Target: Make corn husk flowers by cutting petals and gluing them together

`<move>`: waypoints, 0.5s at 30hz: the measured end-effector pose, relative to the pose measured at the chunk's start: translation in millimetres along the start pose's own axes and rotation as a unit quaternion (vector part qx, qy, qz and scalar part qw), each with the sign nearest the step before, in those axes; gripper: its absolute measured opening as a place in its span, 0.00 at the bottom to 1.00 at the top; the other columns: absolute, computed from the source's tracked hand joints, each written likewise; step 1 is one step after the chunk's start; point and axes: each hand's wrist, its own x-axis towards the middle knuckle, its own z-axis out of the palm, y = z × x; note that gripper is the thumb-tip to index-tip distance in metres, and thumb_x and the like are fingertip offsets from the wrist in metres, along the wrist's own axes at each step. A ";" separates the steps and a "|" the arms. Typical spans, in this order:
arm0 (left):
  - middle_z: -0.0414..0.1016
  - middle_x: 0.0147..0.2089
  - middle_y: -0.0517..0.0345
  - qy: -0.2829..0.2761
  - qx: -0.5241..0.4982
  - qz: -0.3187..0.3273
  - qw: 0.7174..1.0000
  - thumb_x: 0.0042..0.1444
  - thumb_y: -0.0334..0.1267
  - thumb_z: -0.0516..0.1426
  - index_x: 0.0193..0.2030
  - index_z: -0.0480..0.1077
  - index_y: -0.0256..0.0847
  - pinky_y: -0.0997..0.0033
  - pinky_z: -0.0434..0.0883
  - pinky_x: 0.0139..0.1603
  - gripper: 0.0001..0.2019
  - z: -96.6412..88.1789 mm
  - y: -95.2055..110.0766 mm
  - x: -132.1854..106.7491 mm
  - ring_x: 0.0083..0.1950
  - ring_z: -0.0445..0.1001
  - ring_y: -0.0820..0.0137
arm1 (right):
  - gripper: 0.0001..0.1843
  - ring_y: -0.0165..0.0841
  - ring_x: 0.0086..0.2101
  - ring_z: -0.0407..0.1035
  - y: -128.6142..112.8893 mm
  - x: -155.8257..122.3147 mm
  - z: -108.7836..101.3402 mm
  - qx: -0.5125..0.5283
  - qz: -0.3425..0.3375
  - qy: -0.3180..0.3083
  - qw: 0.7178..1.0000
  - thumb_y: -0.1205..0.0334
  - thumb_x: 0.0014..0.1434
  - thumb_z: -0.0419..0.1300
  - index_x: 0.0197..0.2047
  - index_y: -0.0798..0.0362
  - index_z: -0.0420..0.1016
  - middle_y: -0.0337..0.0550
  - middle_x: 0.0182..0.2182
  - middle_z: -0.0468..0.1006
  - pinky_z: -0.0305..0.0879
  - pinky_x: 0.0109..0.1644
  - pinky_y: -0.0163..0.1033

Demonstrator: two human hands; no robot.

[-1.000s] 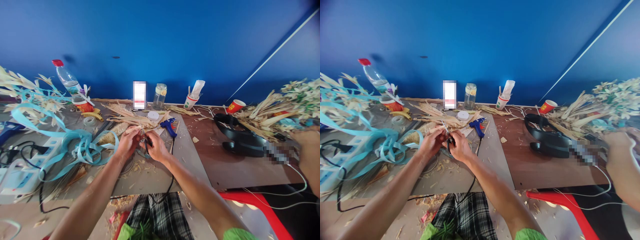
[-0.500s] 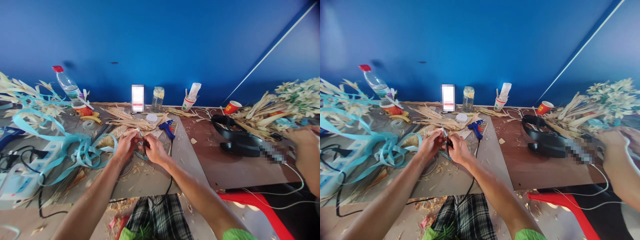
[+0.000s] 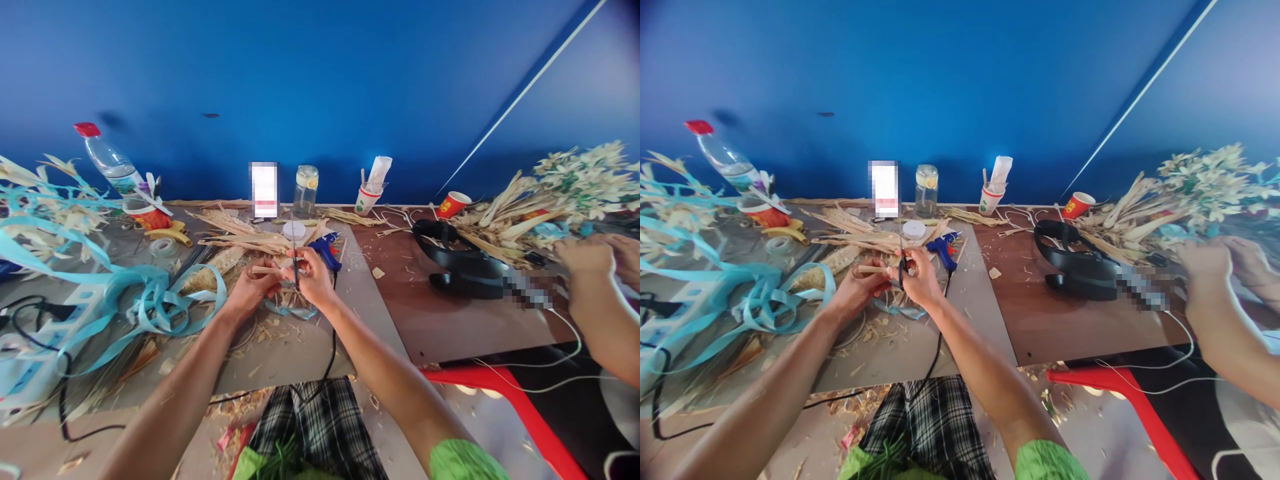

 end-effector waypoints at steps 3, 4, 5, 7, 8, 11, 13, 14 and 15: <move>0.64 0.17 0.66 -0.029 0.037 -0.014 0.999 0.43 0.40 0.65 0.28 0.64 0.38 0.79 0.54 0.18 0.14 -0.2 -1.7 -0.3 0.17 0.59 0.79 | 0.17 0.32 0.41 0.68 2.7 -0.5 -0.6 -0.054 -0.048 -0.009 0.997 0.57 0.49 0.65 0.43 0.52 0.73 0.45 0.44 0.69 0.68 0.42 0.36; 0.64 0.17 0.66 -0.033 0.043 -0.014 0.998 0.43 0.40 0.65 0.29 0.63 0.38 0.79 0.55 0.19 0.14 -0.2 -2.1 -0.1 0.17 0.59 0.79 | 0.17 0.32 0.41 0.68 2.7 -0.8 -1.3 -0.076 -0.066 -0.012 0.995 0.59 0.49 0.65 0.43 0.52 0.73 0.45 0.43 0.69 0.67 0.44 0.37; 0.64 0.17 0.67 -0.037 0.047 -0.014 0.998 0.43 0.40 0.65 0.29 0.63 0.38 0.79 0.55 0.19 0.14 -0.1 -2.5 0.2 0.17 0.59 0.80 | 0.16 0.32 0.41 0.68 2.4 -1.0 -2.0 -0.096 -0.083 -0.015 0.992 0.60 0.49 0.64 0.43 0.52 0.72 0.45 0.43 0.69 0.67 0.45 0.37; 0.63 0.17 0.68 -0.044 0.054 -0.014 0.997 0.43 0.40 0.64 0.30 0.62 0.38 0.80 0.55 0.19 0.15 0.0 -3.4 0.7 0.17 0.59 0.80 | 0.15 0.33 0.43 0.67 1.0 -1.6 -3.0 -0.125 -0.109 -0.018 0.986 0.62 0.50 0.64 0.43 0.52 0.72 0.46 0.44 0.69 0.67 0.46 0.38; 0.63 0.17 0.68 -0.045 0.056 -0.016 0.997 0.43 0.40 0.64 0.31 0.62 0.39 0.80 0.55 0.18 0.16 -0.1 -4.0 1.0 0.17 0.59 0.80 | 0.15 0.34 0.44 0.67 0.1 -1.9 -3.2 -0.134 -0.119 -0.018 0.984 0.63 0.51 0.63 0.44 0.52 0.71 0.47 0.44 0.68 0.67 0.47 0.38; 0.62 0.18 0.71 -0.050 0.058 -0.025 0.997 0.42 0.40 0.65 0.38 0.61 0.40 0.81 0.55 0.18 0.20 -0.8 -6.4 1.6 0.16 0.59 0.80 | 0.15 0.35 0.47 0.67 -2.5 -2.5 -2.8 -0.143 -0.147 -0.022 0.978 0.64 0.51 0.62 0.44 0.52 0.70 0.49 0.46 0.66 0.66 0.50 0.40; 0.62 0.18 0.73 -0.065 0.056 -0.031 0.996 0.40 0.38 0.65 0.45 0.59 0.41 0.81 0.56 0.18 0.27 -1.6 -9.1 1.8 0.17 0.59 0.80 | 0.15 0.36 0.48 0.66 -4.0 -3.0 -1.7 -0.149 -0.163 -0.032 0.975 0.66 0.51 0.62 0.44 0.52 0.70 0.49 0.47 0.66 0.65 0.52 0.40; 0.62 0.19 0.73 -0.079 0.058 -0.034 0.995 0.39 0.37 0.66 0.48 0.58 0.41 0.81 0.56 0.19 0.29 -2.0 -10.8 2.0 0.17 0.59 0.80 | 0.15 0.35 0.48 0.66 -4.5 -3.4 -1.0 -0.153 -0.169 -0.041 0.973 0.68 0.51 0.61 0.44 0.51 0.70 0.49 0.47 0.66 0.65 0.52 0.40; 0.62 0.19 0.73 -0.096 0.061 -0.038 0.993 0.39 0.36 0.66 0.50 0.57 0.41 0.80 0.57 0.20 0.31 -2.3 -12.5 2.1 0.18 0.59 0.80 | 0.16 0.35 0.47 0.66 -4.9 -3.7 -0.3 -0.159 -0.172 -0.052 0.971 0.69 0.51 0.60 0.45 0.51 0.70 0.49 0.47 0.66 0.65 0.52 0.40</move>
